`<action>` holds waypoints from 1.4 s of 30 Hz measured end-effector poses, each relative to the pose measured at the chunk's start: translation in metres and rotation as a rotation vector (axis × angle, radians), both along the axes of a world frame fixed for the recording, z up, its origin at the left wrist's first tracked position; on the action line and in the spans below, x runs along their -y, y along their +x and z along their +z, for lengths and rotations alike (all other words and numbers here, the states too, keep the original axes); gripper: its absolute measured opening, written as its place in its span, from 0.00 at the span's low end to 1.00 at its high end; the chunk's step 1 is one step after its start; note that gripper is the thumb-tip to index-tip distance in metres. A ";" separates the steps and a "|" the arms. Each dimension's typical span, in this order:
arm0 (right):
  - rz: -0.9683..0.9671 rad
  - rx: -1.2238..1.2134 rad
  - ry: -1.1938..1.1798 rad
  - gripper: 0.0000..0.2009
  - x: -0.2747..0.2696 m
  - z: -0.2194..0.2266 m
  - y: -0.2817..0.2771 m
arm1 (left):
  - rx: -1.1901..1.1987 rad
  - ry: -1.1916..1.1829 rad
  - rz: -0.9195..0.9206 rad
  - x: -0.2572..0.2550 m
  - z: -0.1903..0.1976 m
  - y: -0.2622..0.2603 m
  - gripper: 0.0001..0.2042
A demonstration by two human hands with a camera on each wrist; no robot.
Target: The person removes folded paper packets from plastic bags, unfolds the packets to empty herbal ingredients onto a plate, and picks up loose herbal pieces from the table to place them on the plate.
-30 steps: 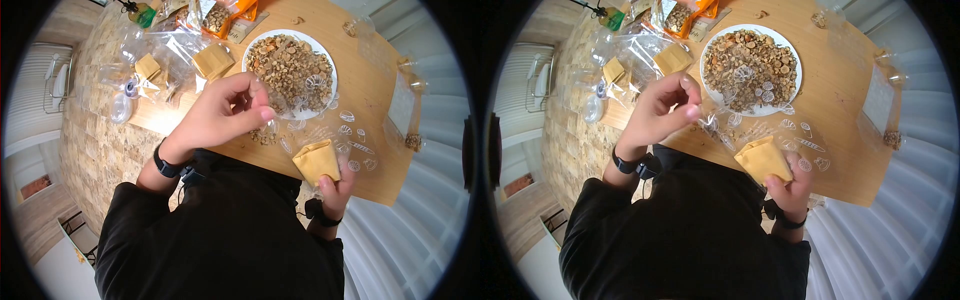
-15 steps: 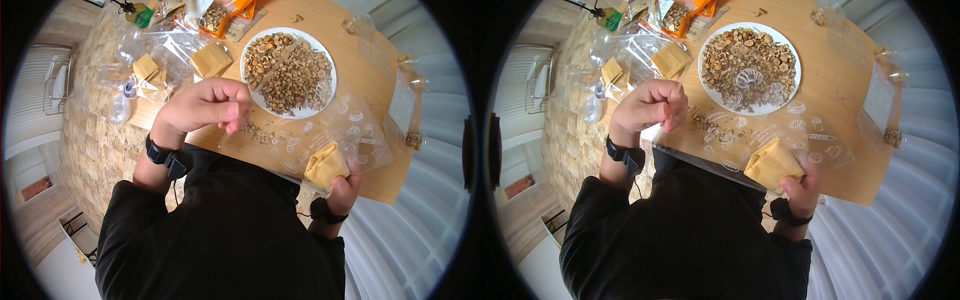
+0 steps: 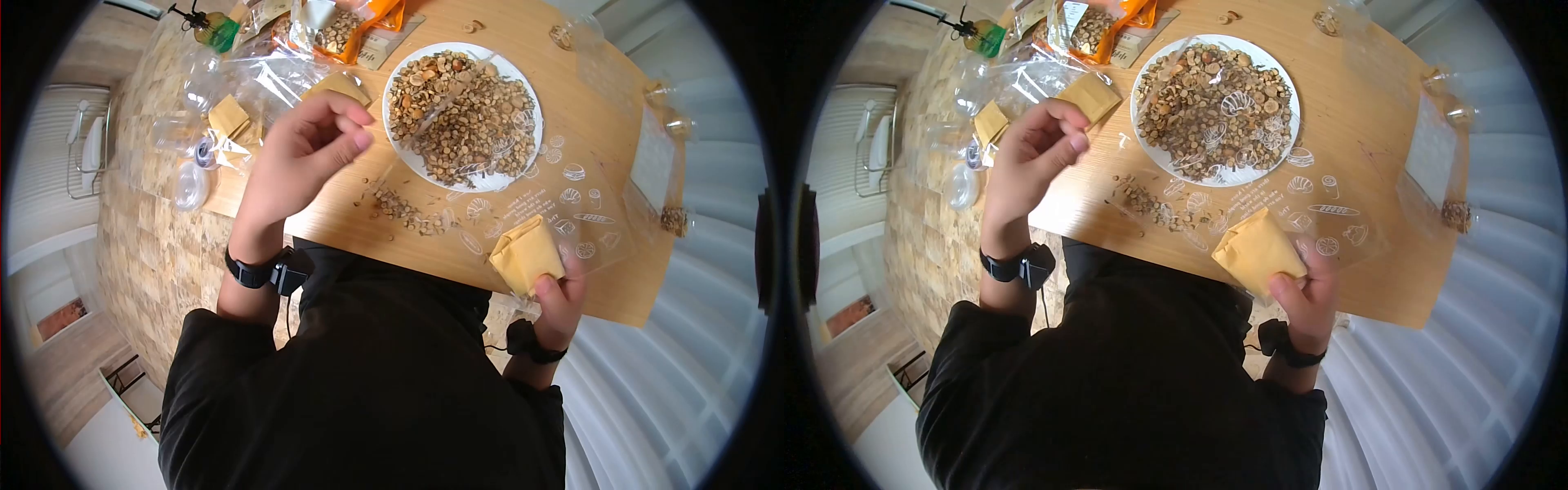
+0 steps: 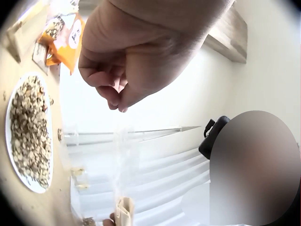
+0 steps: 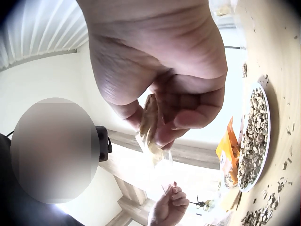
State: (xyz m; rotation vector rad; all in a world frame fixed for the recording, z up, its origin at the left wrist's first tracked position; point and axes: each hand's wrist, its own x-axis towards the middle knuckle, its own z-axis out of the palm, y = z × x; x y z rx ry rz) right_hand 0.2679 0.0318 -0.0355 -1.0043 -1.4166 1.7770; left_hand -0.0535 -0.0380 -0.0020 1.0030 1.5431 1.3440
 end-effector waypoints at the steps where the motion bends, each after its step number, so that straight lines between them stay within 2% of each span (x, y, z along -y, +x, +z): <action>1: 0.003 0.010 -0.014 0.18 0.000 0.001 0.000 | -0.013 0.031 0.058 0.002 -0.001 -0.001 0.06; 2: 0.001 0.010 -0.013 0.18 -0.001 0.002 0.000 | -0.013 0.032 0.057 0.005 0.002 0.002 0.06; 4: 0.158 0.138 -0.035 0.19 -0.004 0.004 0.000 | 0.156 0.132 -0.071 0.013 0.016 0.012 0.06; 5: 0.156 0.139 -0.035 0.19 -0.005 0.000 0.003 | 0.091 0.125 -0.120 0.012 0.019 0.018 0.07; 7: 0.349 0.389 0.538 0.20 -0.007 -0.008 0.005 | 0.024 0.100 -0.088 0.003 0.014 0.031 0.08; 8: 0.350 0.388 0.541 0.20 -0.007 -0.008 0.000 | -0.043 0.075 -0.055 0.001 0.011 0.034 0.09; 10: 0.399 0.109 0.276 0.22 -0.006 0.000 -0.014 | -0.010 0.040 -0.117 0.000 0.006 0.031 0.10; 11: 0.512 0.270 0.252 0.22 -0.011 0.009 -0.014 | 0.057 -0.015 -0.194 0.001 0.005 0.029 0.10; 12: 0.506 0.273 0.250 0.22 -0.012 0.012 -0.016 | 0.127 -0.074 -0.272 0.003 0.004 0.026 0.11; 13: 0.498 0.278 0.353 0.22 -0.011 0.015 -0.019 | 0.194 -0.149 -0.358 0.004 0.012 0.020 0.10; 14: 0.488 0.281 0.458 0.21 -0.010 0.015 -0.021 | 0.196 -0.150 -0.364 0.004 0.013 0.021 0.10; 16: 0.471 0.255 0.440 0.21 -0.008 0.011 -0.023 | 0.094 -0.150 -0.496 0.005 0.014 0.024 0.09; 18: 0.459 0.224 0.426 0.20 -0.006 0.006 -0.023 | 0.116 -0.204 -0.546 0.003 0.006 0.025 0.11; 20: 0.545 0.248 0.485 0.21 -0.007 0.002 -0.024 | 0.031 -0.244 -0.691 -0.003 -0.002 0.030 0.14; 21: 0.545 0.247 0.488 0.21 -0.008 0.003 -0.025 | -0.019 -0.186 -0.760 -0.004 -0.009 0.031 0.18; 22: 0.575 0.276 0.466 0.21 -0.007 0.005 -0.027 | -0.019 -0.185 -0.760 -0.005 -0.007 0.035 0.18; 24: 0.599 0.307 0.444 0.21 -0.007 0.008 -0.029 | -0.237 -0.191 -0.816 -0.006 -0.002 0.045 0.18; 26: 0.630 0.325 0.424 0.19 -0.006 0.010 -0.028 | -0.319 -0.162 -0.791 -0.007 -0.001 0.051 0.16; 28: 0.661 0.324 0.379 0.18 -0.009 0.012 -0.028 | -0.525 -0.046 -0.766 -0.006 -0.005 0.051 0.13; 29: 0.694 0.321 0.333 0.17 -0.010 0.012 -0.028 | -0.524 -0.045 -0.767 -0.006 -0.006 0.048 0.13; 30: 0.693 0.322 0.332 0.17 -0.010 0.009 -0.025 | -0.513 0.063 -0.692 -0.005 -0.007 0.043 0.11; 31: 0.611 0.268 0.352 0.17 -0.009 0.002 -0.021 | -0.501 0.169 -0.616 -0.003 -0.007 0.038 0.10; 32: 0.528 0.214 0.372 0.18 -0.008 -0.002 -0.019 | -0.500 0.169 -0.618 -0.001 0.003 0.033 0.10; 33: 0.527 0.214 0.371 0.18 -0.006 -0.003 -0.018 | -0.496 0.037 -0.530 0.001 0.022 0.027 0.08; 34: 0.399 0.113 0.242 0.21 -0.003 -0.004 -0.018 | -0.491 -0.092 -0.441 0.003 0.033 0.020 0.07; 35: 0.269 0.012 0.115 0.25 -0.003 -0.005 -0.018 | -0.546 0.065 -0.316 0.005 0.025 0.010 0.07; 36: 0.266 0.010 0.118 0.25 -0.004 -0.007 -0.016 | -0.596 0.222 -0.189 0.008 0.016 0.001 0.07; 38: 0.174 -0.272 -0.088 0.31 -0.009 -0.010 -0.012 | 0.036 0.081 0.084 0.017 0.019 -0.005 0.08; 39: 0.134 -0.261 -0.160 0.34 -0.011 -0.007 -0.010 | 0.186 0.167 0.095 0.017 0.014 -0.012 0.09; 40: 0.131 -0.263 -0.153 0.34 -0.013 -0.008 -0.009 | 0.335 0.255 0.105 0.015 0.008 -0.019 0.11; 41: 0.094 -0.345 -0.257 0.34 -0.015 -0.012 -0.007 | 0.441 0.282 0.149 0.015 0.007 -0.024 0.14; 42: 0.057 -0.425 -0.363 0.34 -0.016 -0.014 -0.004 | 0.441 0.283 0.146 0.014 0.005 -0.023 0.14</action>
